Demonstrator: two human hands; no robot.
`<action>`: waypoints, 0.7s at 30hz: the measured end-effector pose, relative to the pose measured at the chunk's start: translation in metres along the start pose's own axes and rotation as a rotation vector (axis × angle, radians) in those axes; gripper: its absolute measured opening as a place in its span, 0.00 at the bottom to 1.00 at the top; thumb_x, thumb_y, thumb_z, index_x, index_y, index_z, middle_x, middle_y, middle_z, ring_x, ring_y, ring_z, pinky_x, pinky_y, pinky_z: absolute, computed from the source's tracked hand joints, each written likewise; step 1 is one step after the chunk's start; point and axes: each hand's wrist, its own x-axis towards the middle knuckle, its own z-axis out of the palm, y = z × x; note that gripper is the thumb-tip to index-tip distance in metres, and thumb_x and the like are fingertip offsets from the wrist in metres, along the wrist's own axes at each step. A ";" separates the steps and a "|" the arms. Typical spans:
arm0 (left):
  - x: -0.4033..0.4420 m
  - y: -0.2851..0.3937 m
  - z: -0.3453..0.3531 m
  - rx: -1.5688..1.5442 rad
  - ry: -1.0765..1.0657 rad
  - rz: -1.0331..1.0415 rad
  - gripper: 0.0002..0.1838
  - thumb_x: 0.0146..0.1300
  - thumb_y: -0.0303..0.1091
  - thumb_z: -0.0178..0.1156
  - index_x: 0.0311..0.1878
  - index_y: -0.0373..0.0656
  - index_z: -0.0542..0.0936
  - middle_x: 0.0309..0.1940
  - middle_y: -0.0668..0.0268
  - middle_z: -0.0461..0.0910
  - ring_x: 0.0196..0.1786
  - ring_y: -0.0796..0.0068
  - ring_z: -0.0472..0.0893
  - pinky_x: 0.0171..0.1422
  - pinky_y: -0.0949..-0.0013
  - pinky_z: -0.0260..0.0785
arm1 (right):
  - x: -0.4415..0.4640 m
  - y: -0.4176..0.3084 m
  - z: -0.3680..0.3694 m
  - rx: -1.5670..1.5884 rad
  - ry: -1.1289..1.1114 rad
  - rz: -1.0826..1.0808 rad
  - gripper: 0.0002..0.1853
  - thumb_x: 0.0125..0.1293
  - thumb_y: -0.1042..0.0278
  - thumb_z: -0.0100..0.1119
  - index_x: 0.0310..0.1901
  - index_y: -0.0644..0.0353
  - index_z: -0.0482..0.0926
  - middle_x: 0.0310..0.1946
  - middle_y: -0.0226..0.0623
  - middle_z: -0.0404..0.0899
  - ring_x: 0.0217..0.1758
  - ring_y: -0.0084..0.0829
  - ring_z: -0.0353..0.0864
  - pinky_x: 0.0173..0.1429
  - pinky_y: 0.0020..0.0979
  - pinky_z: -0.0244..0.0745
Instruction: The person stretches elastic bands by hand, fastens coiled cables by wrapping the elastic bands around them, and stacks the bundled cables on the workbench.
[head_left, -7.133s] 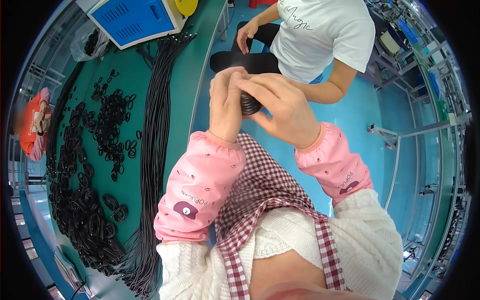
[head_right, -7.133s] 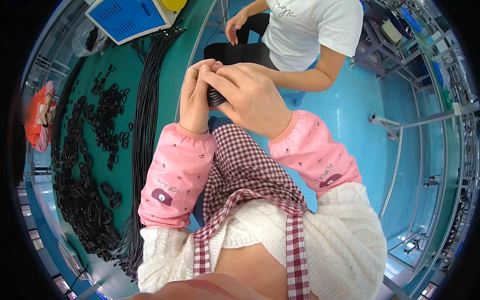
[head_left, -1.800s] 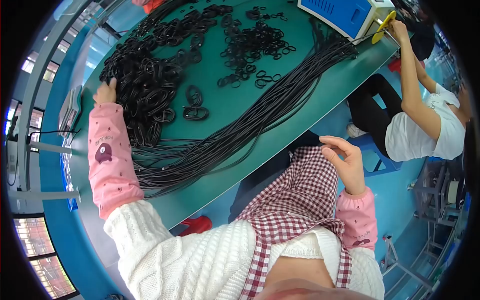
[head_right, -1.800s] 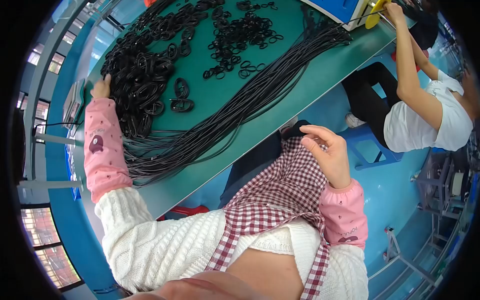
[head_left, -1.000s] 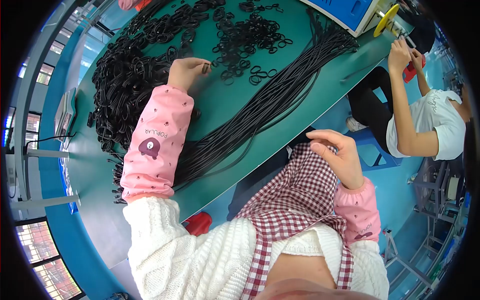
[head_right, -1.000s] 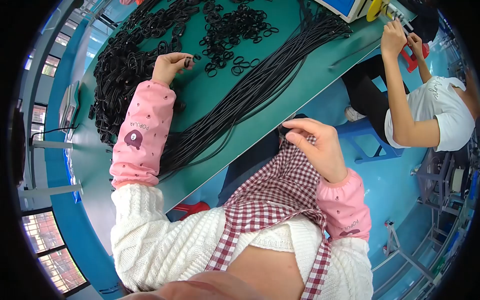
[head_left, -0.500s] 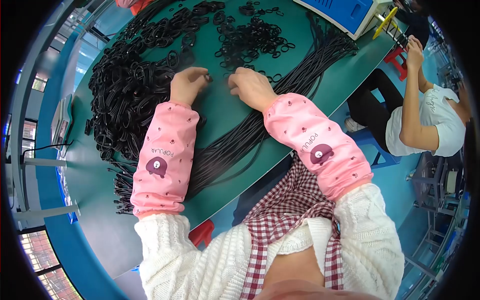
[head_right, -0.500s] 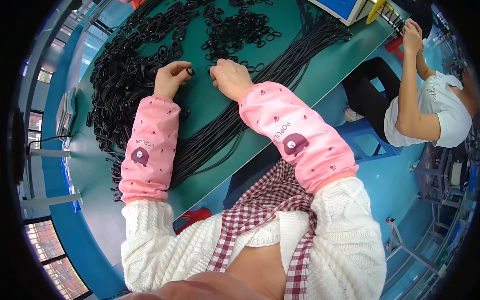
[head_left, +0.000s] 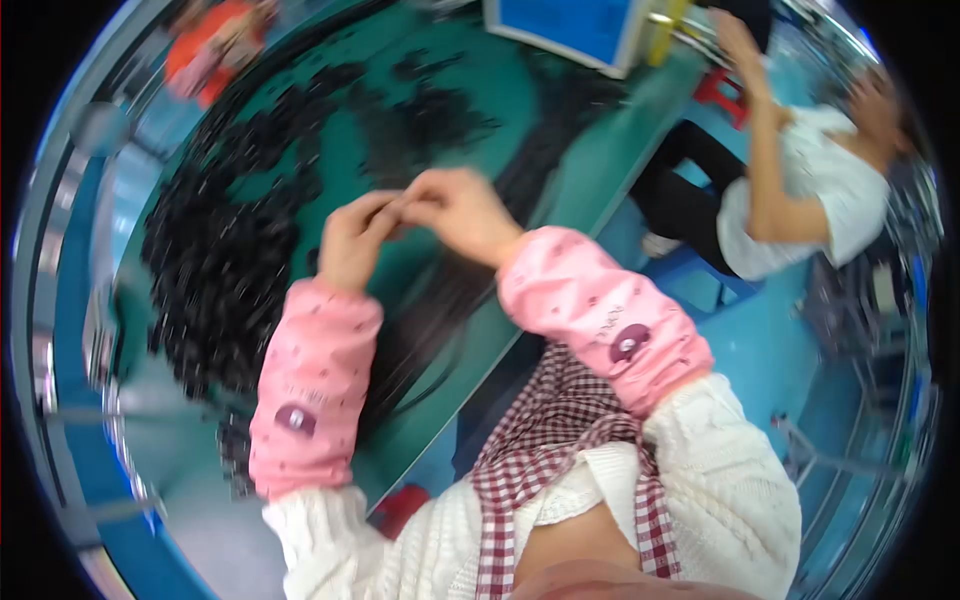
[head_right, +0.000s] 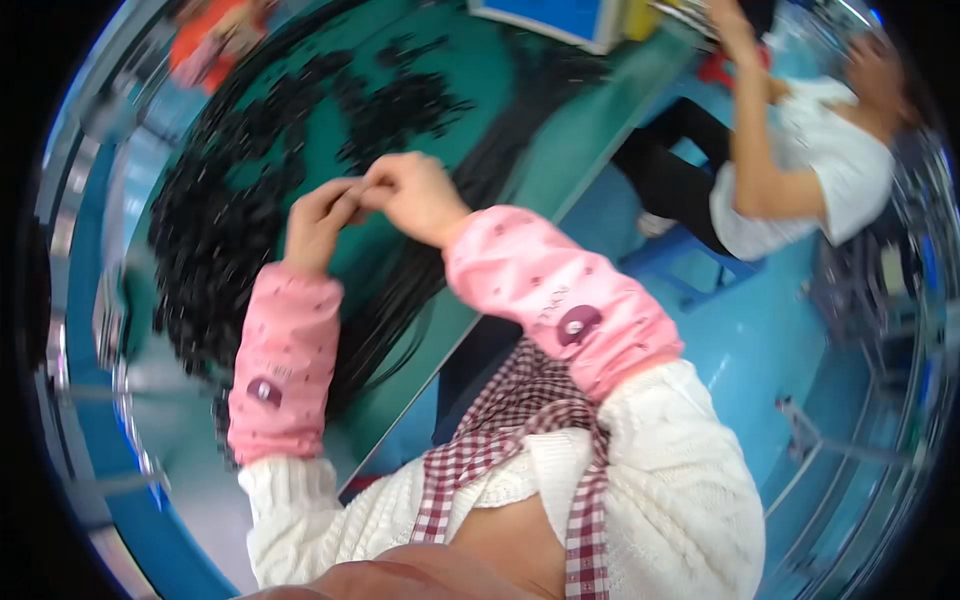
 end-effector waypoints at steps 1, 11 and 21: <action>0.000 0.003 0.005 0.019 0.001 0.008 0.12 0.69 0.27 0.54 0.47 0.30 0.81 0.34 0.64 0.83 0.35 0.77 0.81 0.43 0.74 0.74 | -0.007 -0.003 -0.007 0.122 0.005 0.014 0.07 0.53 0.71 0.67 0.32 0.64 0.84 0.23 0.42 0.83 0.28 0.32 0.84 0.34 0.31 0.76; 0.019 -0.021 -0.015 0.980 0.232 0.541 0.29 0.48 0.09 0.44 0.50 0.43 0.82 0.52 0.66 0.81 0.58 0.64 0.77 0.61 0.65 0.68 | -0.009 -0.003 -0.037 -0.171 0.139 0.079 0.09 0.50 0.74 0.69 0.34 0.63 0.83 0.27 0.39 0.84 0.32 0.33 0.85 0.41 0.31 0.77; 0.044 -0.056 -0.001 1.337 0.503 0.266 0.20 0.51 0.24 0.50 0.45 0.49 0.83 0.60 0.61 0.76 0.68 0.58 0.68 0.70 0.60 0.58 | -0.014 -0.008 -0.045 -0.127 0.129 0.047 0.10 0.49 0.73 0.68 0.35 0.64 0.83 0.28 0.40 0.85 0.32 0.33 0.86 0.40 0.31 0.79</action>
